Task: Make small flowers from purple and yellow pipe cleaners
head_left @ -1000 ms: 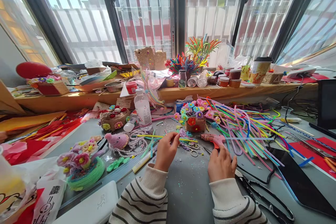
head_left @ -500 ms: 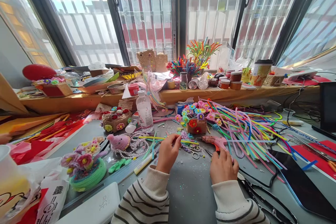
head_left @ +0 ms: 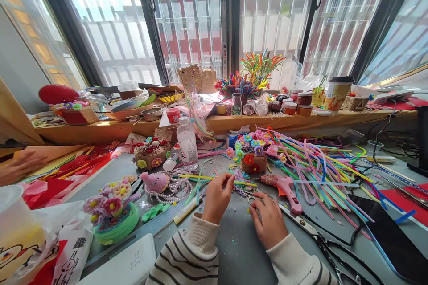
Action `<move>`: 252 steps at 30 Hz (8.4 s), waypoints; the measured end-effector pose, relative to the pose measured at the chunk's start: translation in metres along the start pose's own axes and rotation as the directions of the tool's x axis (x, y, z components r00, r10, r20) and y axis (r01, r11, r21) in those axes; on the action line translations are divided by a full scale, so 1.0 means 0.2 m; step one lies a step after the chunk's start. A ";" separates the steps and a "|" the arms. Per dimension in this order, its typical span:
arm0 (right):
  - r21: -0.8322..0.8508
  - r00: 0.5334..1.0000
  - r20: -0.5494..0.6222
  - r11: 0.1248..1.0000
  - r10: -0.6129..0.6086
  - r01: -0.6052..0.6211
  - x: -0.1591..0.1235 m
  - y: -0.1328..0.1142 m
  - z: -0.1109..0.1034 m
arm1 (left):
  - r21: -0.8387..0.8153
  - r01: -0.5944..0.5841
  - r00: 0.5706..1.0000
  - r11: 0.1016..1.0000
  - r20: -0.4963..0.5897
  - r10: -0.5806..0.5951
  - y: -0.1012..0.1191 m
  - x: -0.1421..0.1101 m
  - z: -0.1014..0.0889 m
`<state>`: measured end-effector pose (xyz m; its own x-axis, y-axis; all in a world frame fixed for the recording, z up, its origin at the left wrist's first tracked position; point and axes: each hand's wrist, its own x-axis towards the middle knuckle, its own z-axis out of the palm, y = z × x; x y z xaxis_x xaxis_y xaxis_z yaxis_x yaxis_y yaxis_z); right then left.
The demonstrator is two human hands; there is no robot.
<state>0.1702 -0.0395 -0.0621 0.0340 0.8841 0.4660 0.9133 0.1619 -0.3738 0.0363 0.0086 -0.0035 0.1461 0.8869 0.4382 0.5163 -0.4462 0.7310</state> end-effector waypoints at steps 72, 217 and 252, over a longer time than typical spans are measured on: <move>-0.197 0.906 -0.032 0.886 0.422 -0.420 0.20 0.28 -0.25 | 0.048 0.113 0.992 0.992 0.052 -0.115 0.04 0.01 0.00; -0.434 0.793 0.041 0.726 0.607 -0.533 0.22 0.31 -0.17 | -0.821 0.467 0.859 0.327 0.335 -0.387 0.04 0.03 -0.04; 0.249 0.976 0.192 0.957 0.104 -0.151 0.32 -0.07 -0.02 | -0.946 0.286 0.925 0.149 0.233 -0.300 0.01 0.07 -0.12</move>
<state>0.1622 0.0123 -0.0244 0.0500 0.9637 0.2622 0.7676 0.1308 -0.6275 0.0190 0.0170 0.0155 0.1767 0.9821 0.0646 -0.6797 0.0743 0.7297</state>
